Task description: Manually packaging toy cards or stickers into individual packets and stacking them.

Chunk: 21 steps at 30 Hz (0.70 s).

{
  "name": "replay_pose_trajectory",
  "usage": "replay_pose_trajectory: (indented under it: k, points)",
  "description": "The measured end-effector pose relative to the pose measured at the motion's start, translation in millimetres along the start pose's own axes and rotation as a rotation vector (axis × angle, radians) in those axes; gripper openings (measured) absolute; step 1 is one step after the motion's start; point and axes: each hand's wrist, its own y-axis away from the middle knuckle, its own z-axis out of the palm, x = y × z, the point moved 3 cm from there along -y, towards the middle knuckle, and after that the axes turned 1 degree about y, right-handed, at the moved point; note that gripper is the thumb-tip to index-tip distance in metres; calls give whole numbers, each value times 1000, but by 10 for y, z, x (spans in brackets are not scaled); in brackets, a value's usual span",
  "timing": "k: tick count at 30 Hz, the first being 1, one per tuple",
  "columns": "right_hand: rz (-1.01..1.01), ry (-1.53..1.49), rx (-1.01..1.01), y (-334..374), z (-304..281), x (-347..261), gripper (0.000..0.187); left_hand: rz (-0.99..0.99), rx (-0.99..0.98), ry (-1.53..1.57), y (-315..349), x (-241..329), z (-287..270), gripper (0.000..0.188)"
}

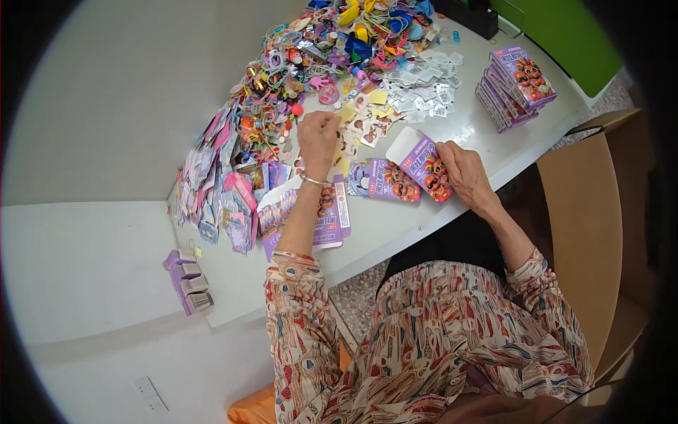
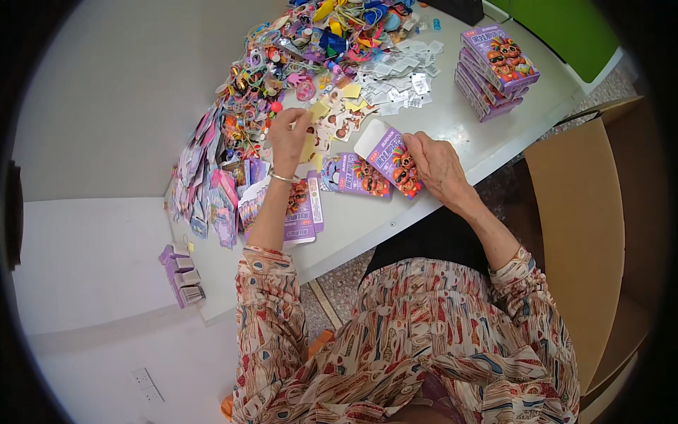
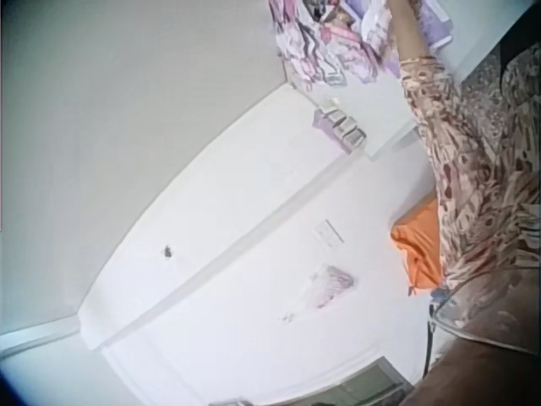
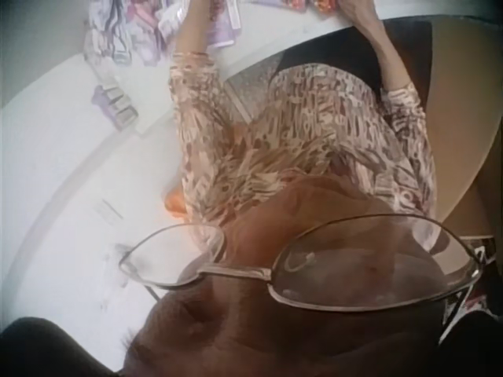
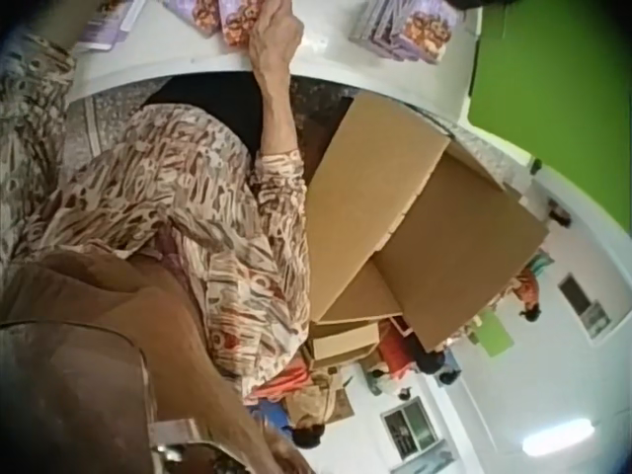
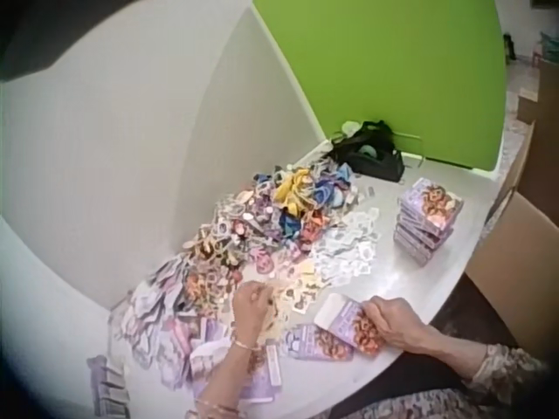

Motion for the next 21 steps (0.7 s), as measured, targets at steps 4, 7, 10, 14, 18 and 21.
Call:
replay_pose_trajectory:
  k: [4,7,10,14,18,21]
  points:
    - [-37,81,8,-2,-35,89,24,-383,-258,585,-155,399,-169,16]
    - [-32,97,3,-56,-28,99,22,-265,-455,696,-233,831,-274,14]
    - [0,73,4,-55,-79,49,25,207,-582,300,-200,1071,-177,12]
    - [-53,-37,54,45,-116,41,27,266,-617,241,-64,1349,-34,16]
    - [25,35,90,163,-326,195,27,-214,-692,764,-326,1205,142,18]
    - [-77,135,119,172,-383,206,21,-88,-576,375,-536,913,270,17]
